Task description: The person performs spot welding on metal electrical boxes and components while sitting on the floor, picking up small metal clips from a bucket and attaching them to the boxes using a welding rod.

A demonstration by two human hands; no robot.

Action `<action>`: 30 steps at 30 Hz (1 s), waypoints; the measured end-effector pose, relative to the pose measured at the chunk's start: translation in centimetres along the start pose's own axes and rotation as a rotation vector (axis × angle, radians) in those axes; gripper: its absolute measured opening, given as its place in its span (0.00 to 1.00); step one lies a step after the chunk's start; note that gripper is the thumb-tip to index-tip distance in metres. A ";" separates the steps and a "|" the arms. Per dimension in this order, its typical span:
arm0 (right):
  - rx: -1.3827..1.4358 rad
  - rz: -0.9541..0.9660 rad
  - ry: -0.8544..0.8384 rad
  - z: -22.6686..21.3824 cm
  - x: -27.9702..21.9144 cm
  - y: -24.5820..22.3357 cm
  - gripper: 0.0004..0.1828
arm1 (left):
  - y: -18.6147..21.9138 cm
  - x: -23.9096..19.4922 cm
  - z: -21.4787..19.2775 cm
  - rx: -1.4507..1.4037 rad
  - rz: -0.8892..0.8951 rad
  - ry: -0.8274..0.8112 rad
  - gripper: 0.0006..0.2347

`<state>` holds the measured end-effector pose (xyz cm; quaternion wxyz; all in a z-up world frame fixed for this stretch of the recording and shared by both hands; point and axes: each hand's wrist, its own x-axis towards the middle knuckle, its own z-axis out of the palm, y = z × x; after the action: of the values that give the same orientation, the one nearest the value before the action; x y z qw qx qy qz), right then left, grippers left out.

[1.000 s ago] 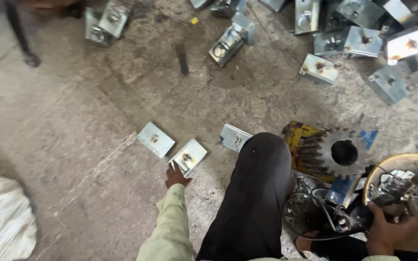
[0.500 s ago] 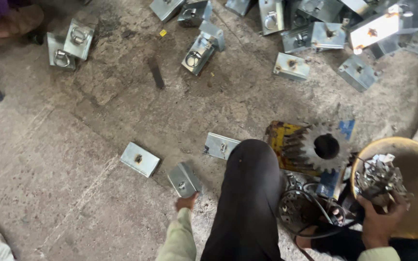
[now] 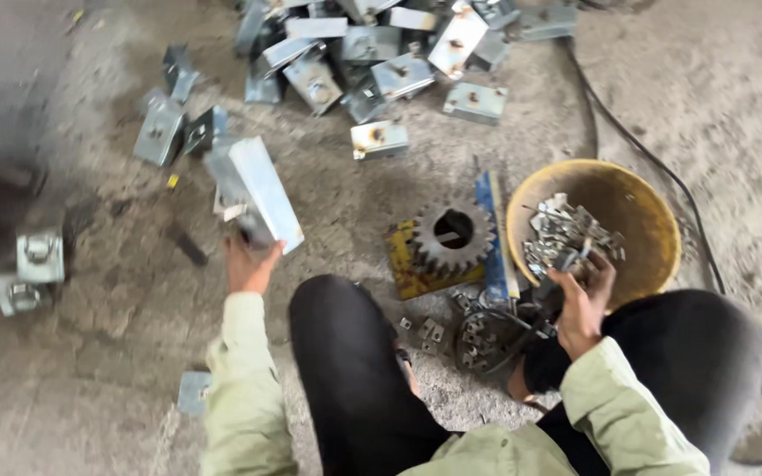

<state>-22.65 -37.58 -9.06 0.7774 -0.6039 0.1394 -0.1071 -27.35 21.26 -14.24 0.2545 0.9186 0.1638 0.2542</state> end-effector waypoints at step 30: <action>0.487 0.128 0.205 -5.7 0.2 -14.8 0.26 | 25.7 -1.5 16.5 0.215 0.044 -0.916 0.53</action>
<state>-24.40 -46.53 3.96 0.8868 -0.3750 0.2256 -0.1488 -15.07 -6.69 -12.85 0.1984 0.9606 0.0404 -0.1903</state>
